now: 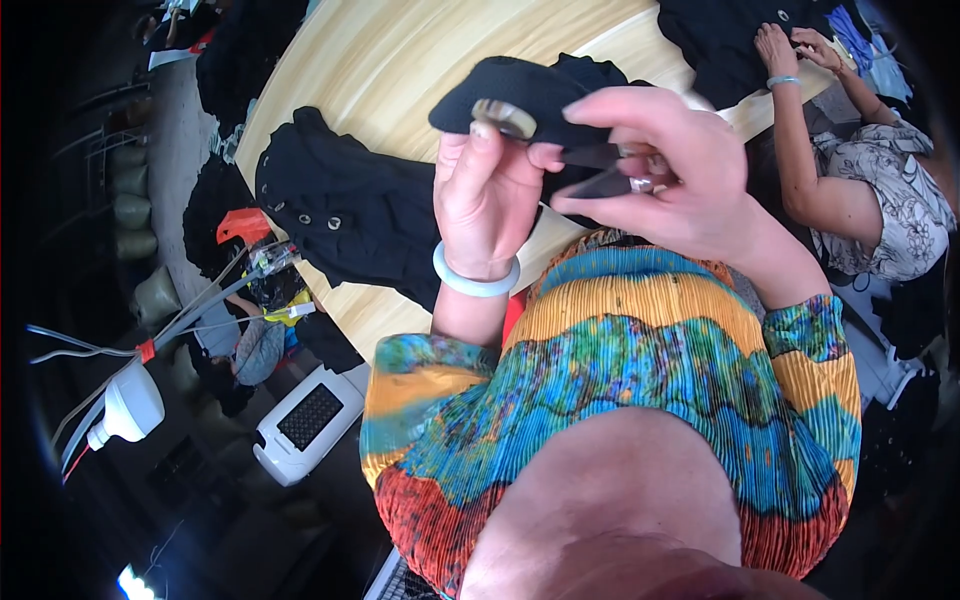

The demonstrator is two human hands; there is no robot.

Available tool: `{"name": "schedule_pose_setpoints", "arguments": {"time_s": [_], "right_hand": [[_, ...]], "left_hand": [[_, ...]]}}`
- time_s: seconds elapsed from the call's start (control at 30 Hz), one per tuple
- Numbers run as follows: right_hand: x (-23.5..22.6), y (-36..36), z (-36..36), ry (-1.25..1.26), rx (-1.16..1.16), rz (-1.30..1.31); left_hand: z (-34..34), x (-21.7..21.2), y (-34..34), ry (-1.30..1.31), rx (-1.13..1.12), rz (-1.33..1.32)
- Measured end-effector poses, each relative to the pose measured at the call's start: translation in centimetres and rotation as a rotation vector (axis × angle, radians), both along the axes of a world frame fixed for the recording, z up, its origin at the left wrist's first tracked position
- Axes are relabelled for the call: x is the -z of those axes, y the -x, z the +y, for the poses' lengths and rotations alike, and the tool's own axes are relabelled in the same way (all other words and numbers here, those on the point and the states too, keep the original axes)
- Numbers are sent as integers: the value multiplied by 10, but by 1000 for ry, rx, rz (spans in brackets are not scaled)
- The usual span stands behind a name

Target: Trimming loose threads from black garments with buttons using small snips.

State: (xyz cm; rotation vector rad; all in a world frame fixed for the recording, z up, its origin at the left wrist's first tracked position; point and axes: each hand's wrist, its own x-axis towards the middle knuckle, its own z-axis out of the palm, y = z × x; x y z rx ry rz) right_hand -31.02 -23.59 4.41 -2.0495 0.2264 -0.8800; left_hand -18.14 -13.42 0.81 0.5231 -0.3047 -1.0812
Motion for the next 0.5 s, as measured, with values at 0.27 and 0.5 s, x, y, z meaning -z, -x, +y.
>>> {"name": "schedule_pose_setpoints", "arguments": {"time_s": [0.27, 0.5], "right_hand": [[20, -4, 8, 197, -119, -110], [16, -13, -26, 291, 129, -97]], "left_hand": [[-19, -6, -5, -243, 84, 123], [-16, -24, 1, -274, 55, -102]]}}
